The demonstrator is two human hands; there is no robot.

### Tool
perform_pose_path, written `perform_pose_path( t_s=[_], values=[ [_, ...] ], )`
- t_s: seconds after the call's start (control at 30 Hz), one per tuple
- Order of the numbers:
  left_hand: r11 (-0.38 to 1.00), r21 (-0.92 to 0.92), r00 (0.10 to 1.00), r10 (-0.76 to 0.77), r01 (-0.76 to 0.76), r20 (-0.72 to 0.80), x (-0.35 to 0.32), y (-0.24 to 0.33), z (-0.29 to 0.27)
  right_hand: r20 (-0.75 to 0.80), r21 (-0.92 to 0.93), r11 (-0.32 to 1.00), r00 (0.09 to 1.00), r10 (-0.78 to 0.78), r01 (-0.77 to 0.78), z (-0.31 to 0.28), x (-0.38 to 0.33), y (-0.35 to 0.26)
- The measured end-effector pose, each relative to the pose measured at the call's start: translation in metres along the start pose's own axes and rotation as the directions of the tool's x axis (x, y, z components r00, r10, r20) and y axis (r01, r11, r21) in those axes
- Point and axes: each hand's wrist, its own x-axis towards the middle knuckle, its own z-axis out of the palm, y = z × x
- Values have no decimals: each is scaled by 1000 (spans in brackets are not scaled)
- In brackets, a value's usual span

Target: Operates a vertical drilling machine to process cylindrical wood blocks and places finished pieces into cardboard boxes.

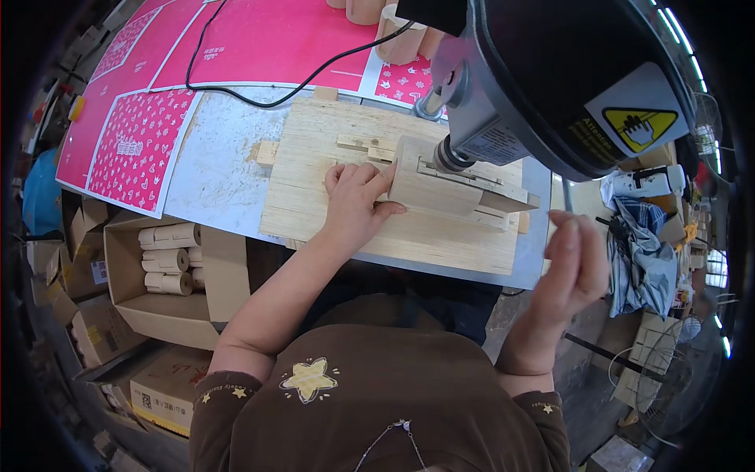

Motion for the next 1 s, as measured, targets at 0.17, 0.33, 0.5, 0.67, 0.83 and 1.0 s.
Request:
perform_pose_path(
  t_s=[0.17,0.33,0.5,0.67,0.83,1.0],
  values=[
    [1000,4,1000,10,-10,-25,1,0,2,-90,-16,978,974,-209,209,53,-29,61],
    [1000,-1,999,17,-17,-32,2,0,3,-201,82,940,929,-310,332,62,-27,78],
    [1000,7,1000,-3,3,-30,-1,-1,2,-335,24,971,917,-218,240,16,8,37],
    [997,-63,999,-50,50,-1,6,5,0,-184,-336,901,919,-348,274,-11,132,47],
    [975,-177,991,-125,131,43,12,5,1,-210,61,995,975,-69,84,1,123,44],
    [985,-152,994,70,-82,-82,11,-17,5,391,-74,991,918,-70,107,17,34,81]
  ],
)
